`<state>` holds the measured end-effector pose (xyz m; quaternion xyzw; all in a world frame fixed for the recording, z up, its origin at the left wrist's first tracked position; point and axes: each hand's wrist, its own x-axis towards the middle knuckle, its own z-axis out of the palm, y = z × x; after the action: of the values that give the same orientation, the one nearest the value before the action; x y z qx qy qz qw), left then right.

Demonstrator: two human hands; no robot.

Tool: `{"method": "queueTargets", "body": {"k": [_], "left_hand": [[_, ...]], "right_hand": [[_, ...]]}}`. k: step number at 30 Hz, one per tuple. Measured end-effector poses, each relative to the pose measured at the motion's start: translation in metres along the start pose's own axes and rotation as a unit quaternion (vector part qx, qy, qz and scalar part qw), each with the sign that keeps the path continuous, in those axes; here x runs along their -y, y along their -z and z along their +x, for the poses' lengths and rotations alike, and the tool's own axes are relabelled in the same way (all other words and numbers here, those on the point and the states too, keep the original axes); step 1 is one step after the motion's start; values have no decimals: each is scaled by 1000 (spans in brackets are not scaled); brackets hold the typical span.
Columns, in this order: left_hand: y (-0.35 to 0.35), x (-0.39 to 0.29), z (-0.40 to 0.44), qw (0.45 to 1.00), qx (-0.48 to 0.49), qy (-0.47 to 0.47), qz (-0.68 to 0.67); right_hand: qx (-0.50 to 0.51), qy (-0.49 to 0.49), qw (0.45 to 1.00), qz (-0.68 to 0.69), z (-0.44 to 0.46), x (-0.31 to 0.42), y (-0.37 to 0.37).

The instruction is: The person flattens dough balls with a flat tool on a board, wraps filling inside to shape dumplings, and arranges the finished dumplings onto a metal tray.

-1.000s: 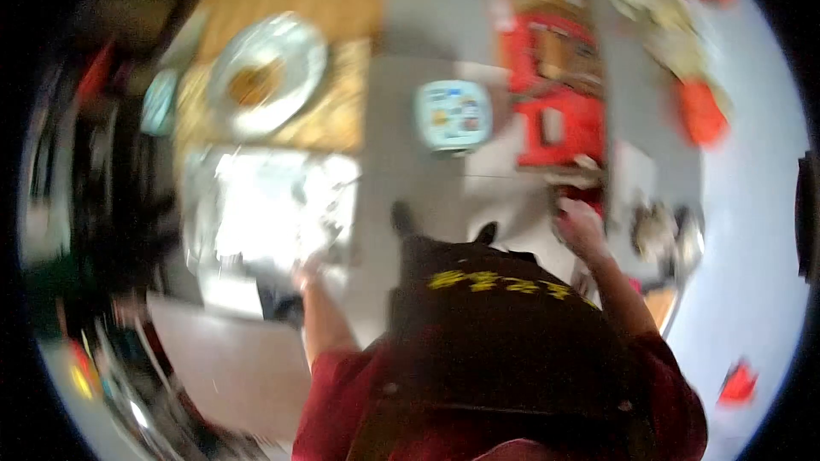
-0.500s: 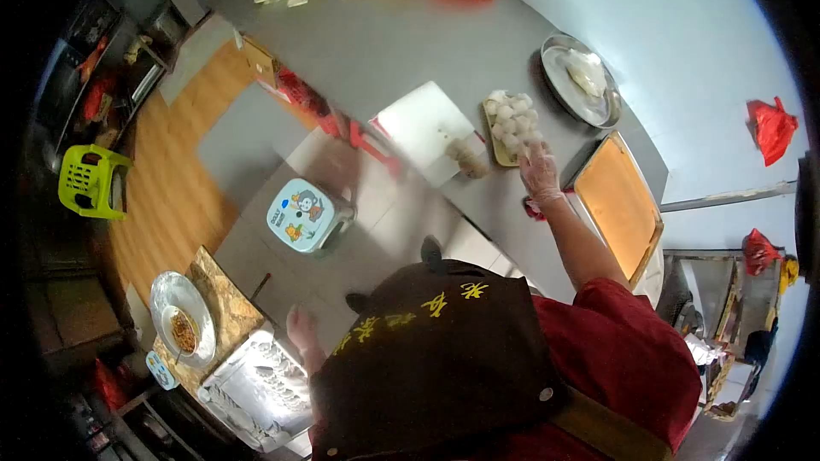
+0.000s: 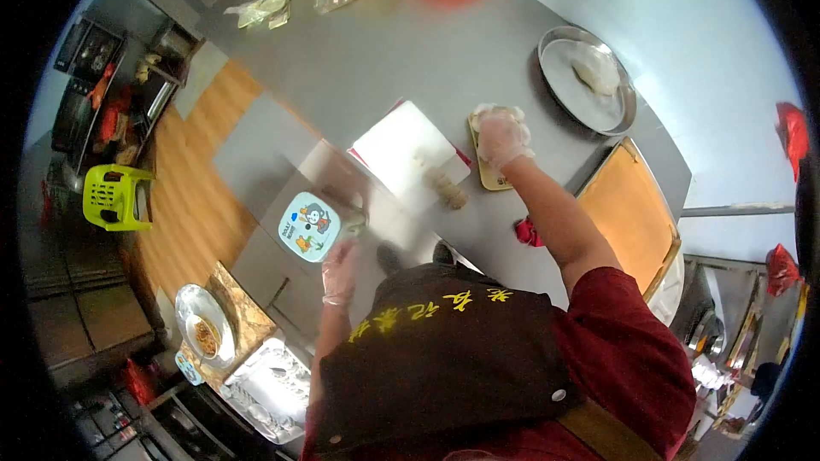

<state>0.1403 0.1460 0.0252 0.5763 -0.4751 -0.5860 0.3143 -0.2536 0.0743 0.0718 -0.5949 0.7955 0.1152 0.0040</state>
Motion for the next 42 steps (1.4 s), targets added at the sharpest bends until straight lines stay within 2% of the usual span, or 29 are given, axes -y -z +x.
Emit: {"method": "queueTargets", "body": {"k": [1, 2, 3, 4, 5, 6, 8, 9, 10, 11, 12, 13, 14, 16, 17, 18, 20, 21, 23, 25, 26, 28, 29, 35, 37, 38, 39, 40, 42], "left_hand": [[0, -4, 3, 999, 2, -7, 33], [-1, -11, 6, 999, 6, -9, 32], [-3, -19, 10, 999, 5, 28, -16], [-5, -24, 16, 996, 6, 65, -65], [-3, -20, 28, 996, 27, 61, -67], [-8, -25, 34, 995, 32, 60, -69], [-25, -39, 47, 991, 83, -15, -99], [-40, -62, 48, 988, 108, 16, -106], [-53, -71, 53, 989, 136, -22, -56], [-67, -80, 57, 985, 163, -59, -5], [-82, -116, 45, 978, 204, -27, -22], [-98, -144, 35, 972, 221, -79, -20], [-114, -123, 51, 930, 194, -294, 104], [-126, -111, 57, 828, 156, -489, 225], [-127, -135, 44, 910, 215, -320, 149], [-128, -148, 37, 951, 268, -137, 68], [-125, -127, 48, 956, 278, -91, 10], [-122, -123, 50, 959, 278, -41, -48], [-113, -120, 46, 954, 279, 19, -111], [-109, -127, 40, 945, 273, 81, -161], [-110, -123, 39, 944, 275, 85, -160], [-114, -116, 40, 934, 282, 70, -207], [-116, -113, 42, 934, 283, 71, -207], [-130, -125, 39, 899, 360, 112, -223], [-131, -129, 35, 926, 364, -17, -99], [-133, -129, 34, 929, 360, -60, -57], [-138, -130, 35, 925, 360, 45, -108], [-143, -130, 36, 909, 355, 150, -157], [-156, -122, 37, 915, 351, 147, -138]], "right_hand": [[0, -5, 1000, 1, 6, -9, -7], [-21, -31, 974, 224, 10, -25, -17], [-44, -54, 898, 435, 11, -37, -16], [-48, -57, 899, 432, 9, -50, -14], [16, -90, 728, 679, -1, -59, 1], [78, -111, 487, 863, -12, -63, 16], [67, -92, 466, 877, -27, -56, 27], [108, -74, 395, 909, -36, -50, 24], [148, -54, 319, 935, -45, -41, 22], [151, -55, 316, 935, -55, -31, 20], [188, -87, 334, 920, -64, -18, 18], [226, -120, 351, 901, -72, -5, 16], [231, -120, 349, 901, -78, 6, 15], [227, -103, 469, 847, -88, 26, 11], [219, -95, 526, 816, -92, 33, 8], [208, -91, 582, 781, -96, 36, 3], [183, -87, 685, 700, -103, 37, -9], [24, -77, 776, 625, -104, 31, -12], [-113, -117, 868, 469, -123, -1, 9], [-71, -266, 882, 382, -124, -34, -8], [-68, -269, 882, 381, -127, -45, -25], [-107, -164, 931, 308, -127, -59, -53], [-64, -171, 938, 296, -129, -47, -37], [-76, -175, 921, 339, -117, -42, -47], [-71, -158, 933, 315, -120, -46, -45], [13, -164, 874, 457, -123, -52, -42], [98, -162, 789, 584, -124, -55, -39], [101, -161, 789, 584, -127, -55, -37], [145, -145, 692, 692, -137, -41, -8]]}}
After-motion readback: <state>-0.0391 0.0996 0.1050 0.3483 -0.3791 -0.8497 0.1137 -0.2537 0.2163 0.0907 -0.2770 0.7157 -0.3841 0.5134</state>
